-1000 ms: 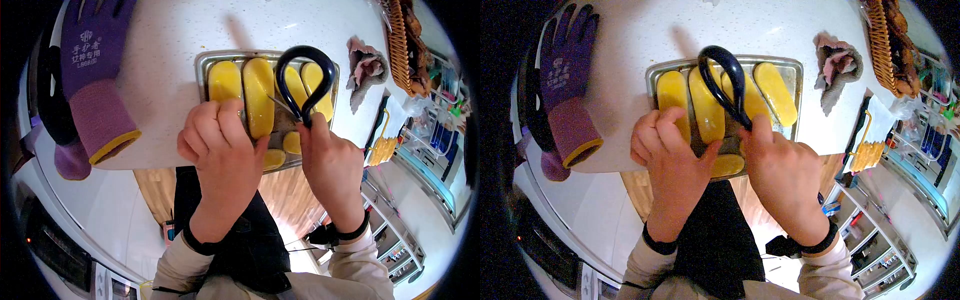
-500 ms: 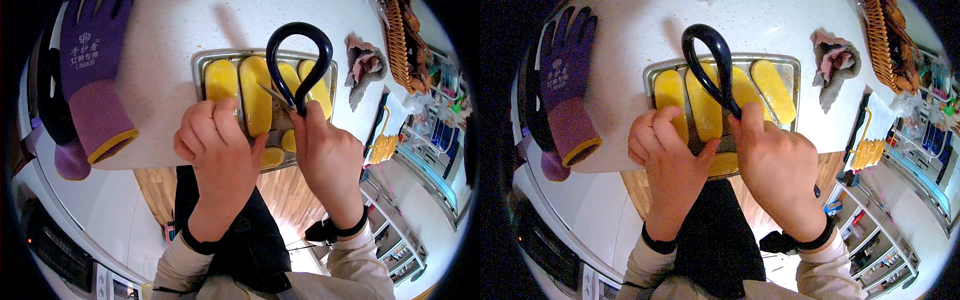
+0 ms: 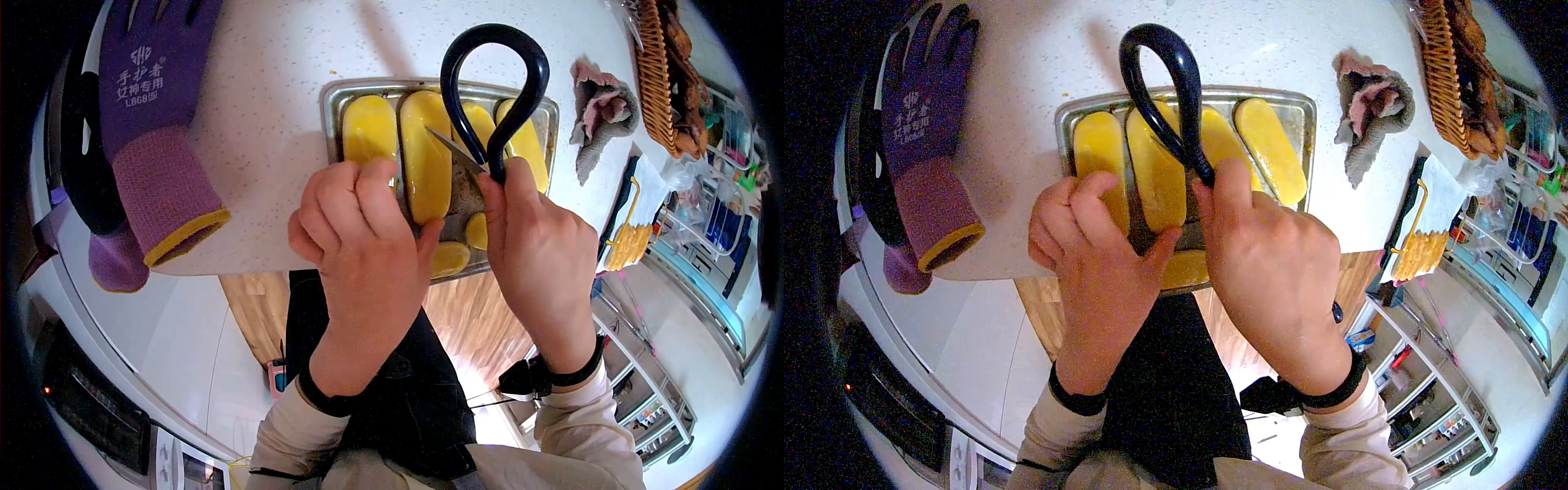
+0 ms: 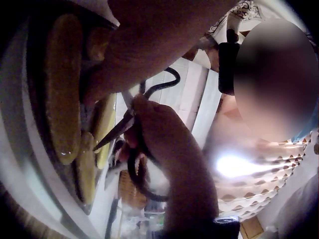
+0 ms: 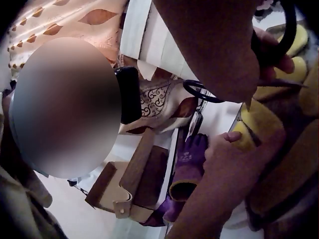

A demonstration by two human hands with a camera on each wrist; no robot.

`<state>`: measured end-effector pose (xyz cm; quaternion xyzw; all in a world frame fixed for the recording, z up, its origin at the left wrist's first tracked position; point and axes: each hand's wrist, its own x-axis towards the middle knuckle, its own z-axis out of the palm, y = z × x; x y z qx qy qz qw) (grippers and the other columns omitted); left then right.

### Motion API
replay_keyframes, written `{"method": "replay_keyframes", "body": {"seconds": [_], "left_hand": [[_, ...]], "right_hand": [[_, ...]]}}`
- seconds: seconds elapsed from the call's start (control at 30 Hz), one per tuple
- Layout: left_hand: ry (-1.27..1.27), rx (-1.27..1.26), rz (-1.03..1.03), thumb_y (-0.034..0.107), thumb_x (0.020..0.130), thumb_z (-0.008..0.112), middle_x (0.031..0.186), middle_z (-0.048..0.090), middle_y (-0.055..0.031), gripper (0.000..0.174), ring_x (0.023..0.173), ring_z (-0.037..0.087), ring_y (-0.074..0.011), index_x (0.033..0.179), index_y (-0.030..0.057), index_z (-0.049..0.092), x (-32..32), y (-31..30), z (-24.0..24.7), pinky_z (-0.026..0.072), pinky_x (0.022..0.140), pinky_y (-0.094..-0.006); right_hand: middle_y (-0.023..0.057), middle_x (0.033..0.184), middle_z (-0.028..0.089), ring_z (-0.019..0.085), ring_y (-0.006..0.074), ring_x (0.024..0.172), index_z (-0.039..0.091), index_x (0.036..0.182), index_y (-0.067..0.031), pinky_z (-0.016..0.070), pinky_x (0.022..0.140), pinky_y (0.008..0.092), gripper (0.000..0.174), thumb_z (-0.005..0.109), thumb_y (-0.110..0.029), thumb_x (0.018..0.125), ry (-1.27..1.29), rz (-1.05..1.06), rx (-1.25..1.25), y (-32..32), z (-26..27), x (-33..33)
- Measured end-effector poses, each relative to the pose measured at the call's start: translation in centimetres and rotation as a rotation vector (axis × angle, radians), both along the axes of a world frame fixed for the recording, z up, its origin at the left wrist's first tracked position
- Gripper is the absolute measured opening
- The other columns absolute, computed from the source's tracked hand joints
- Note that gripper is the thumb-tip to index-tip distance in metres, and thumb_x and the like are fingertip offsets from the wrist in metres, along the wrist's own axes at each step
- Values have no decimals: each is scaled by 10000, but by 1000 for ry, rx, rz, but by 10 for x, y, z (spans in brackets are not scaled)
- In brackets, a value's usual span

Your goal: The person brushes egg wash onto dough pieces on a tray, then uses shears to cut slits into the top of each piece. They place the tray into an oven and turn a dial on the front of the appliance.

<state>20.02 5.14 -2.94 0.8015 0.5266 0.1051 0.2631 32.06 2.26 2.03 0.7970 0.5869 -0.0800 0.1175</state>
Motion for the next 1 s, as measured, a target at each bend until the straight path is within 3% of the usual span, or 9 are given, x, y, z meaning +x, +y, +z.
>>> {"method": "replay_keyframes", "body": {"seconds": [1.0], "left_hand": [[5,11,-9,187,538,765,1086,375,-136,674,1068,331,-330,1086,63,391,-1,-1,-1,259,889,-454]], "right_hand": [[35,483,497,525,225,401,412,752,-104,396,369,330,231,507,-292,845,-12,-12,-73,-16,6,0]]}}
